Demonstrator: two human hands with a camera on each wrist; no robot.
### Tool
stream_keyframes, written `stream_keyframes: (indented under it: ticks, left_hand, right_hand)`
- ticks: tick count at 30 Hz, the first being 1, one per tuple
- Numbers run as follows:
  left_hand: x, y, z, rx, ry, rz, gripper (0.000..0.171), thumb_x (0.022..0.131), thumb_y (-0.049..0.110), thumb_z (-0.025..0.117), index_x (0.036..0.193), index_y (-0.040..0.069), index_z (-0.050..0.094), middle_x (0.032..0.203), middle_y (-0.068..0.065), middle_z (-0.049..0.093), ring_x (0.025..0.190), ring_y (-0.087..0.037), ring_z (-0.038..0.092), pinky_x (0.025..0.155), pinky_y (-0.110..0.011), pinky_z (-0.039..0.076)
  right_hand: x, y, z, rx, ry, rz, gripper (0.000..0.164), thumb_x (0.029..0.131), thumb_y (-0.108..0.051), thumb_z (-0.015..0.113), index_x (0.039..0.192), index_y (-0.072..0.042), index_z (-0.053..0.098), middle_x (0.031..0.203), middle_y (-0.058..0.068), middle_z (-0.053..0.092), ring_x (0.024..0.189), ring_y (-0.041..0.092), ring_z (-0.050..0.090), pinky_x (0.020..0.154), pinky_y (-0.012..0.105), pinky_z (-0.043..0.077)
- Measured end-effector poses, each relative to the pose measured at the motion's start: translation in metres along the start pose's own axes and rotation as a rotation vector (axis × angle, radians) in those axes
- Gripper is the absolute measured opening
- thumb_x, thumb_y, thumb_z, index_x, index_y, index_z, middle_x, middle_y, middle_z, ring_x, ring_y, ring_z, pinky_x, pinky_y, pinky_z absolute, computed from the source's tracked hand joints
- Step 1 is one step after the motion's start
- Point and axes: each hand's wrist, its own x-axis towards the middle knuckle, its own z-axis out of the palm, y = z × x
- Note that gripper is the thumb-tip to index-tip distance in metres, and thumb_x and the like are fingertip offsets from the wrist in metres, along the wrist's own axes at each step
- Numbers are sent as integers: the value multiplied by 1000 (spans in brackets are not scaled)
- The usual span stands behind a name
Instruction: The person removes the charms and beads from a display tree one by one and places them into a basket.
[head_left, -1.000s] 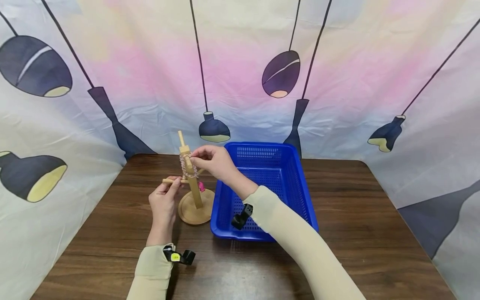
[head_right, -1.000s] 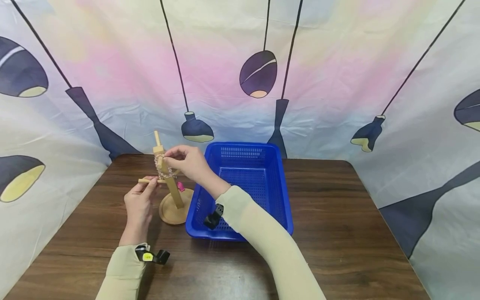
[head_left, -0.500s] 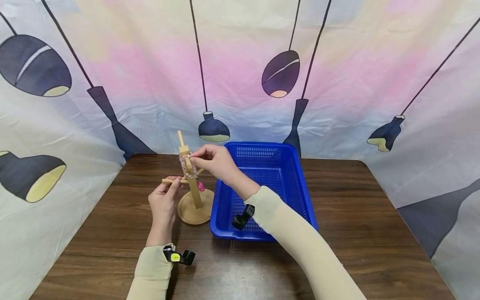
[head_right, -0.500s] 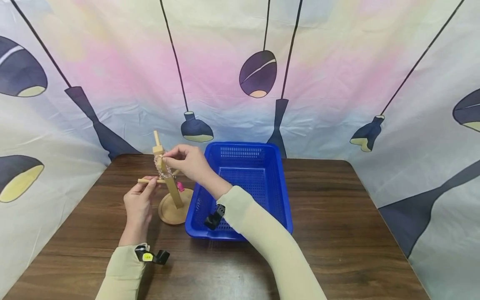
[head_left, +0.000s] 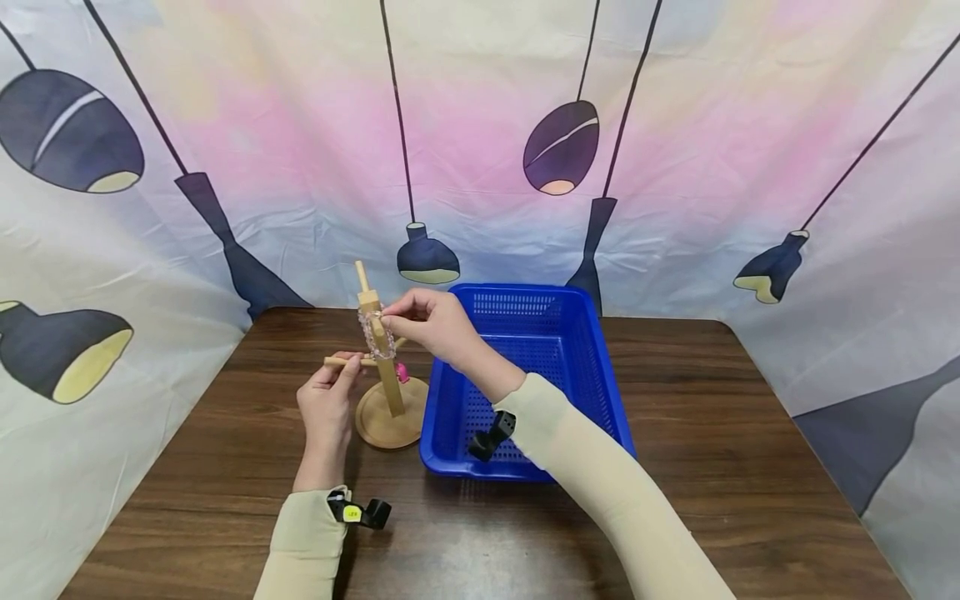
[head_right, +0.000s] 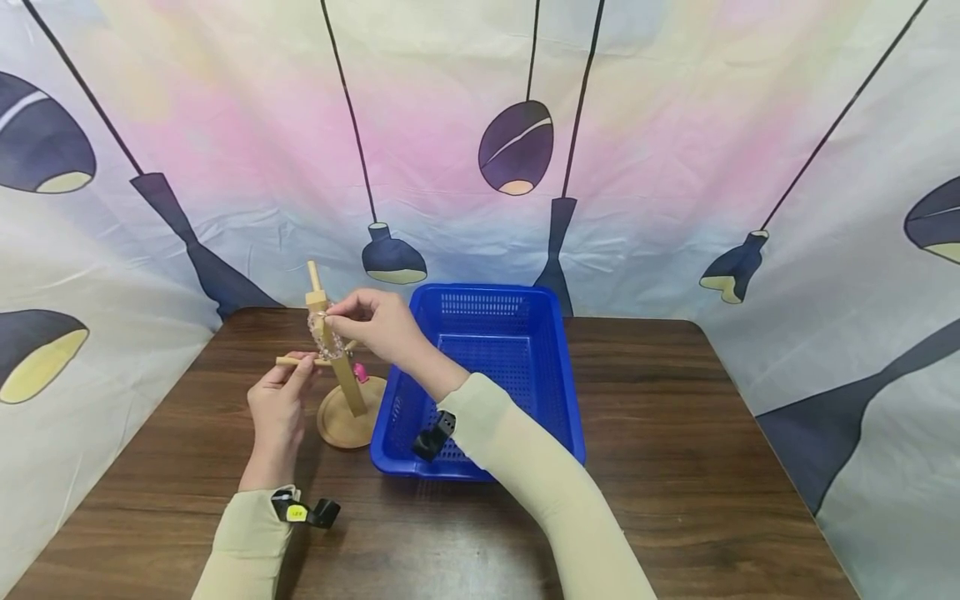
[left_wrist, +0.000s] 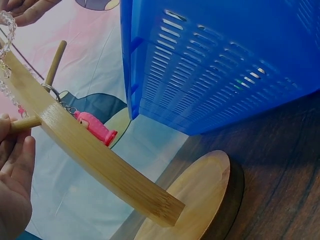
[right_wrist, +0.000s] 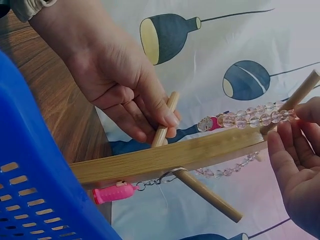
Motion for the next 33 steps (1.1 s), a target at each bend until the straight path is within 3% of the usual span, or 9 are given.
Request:
stream_keyframes:
  ticks: [15,24,33]
  left_hand:
    - [0,1,1,28,5,7,22,95,-1,69,81,14,76,79,7,78,72,-1,73,69,-16,63]
    - [-1,0,0,41,11,9,19,94,0,71,81,12,76,79,8,77,74,-1,73,70,-14,62]
    - [1,0,1,59,18,7,16,94,1,72,82,12,77,79,9,77,73,-1,73,71,-14,62]
  right_hand:
    - [-6,-5,-3,39,-15,-5,14,95,-1,70,104,10,70,115,28,72,76,-5,64,91,56,62]
    - [-12,-9,-5,43,-28,4,15,94,-1,69,105,10,70,117,27,72,81,-4,65,80,22,63]
    - [-16,-13,-7,23,-39,-13,15,95,-2,69,105,8,70,115,26,72,83,-3,65,77,21,62]
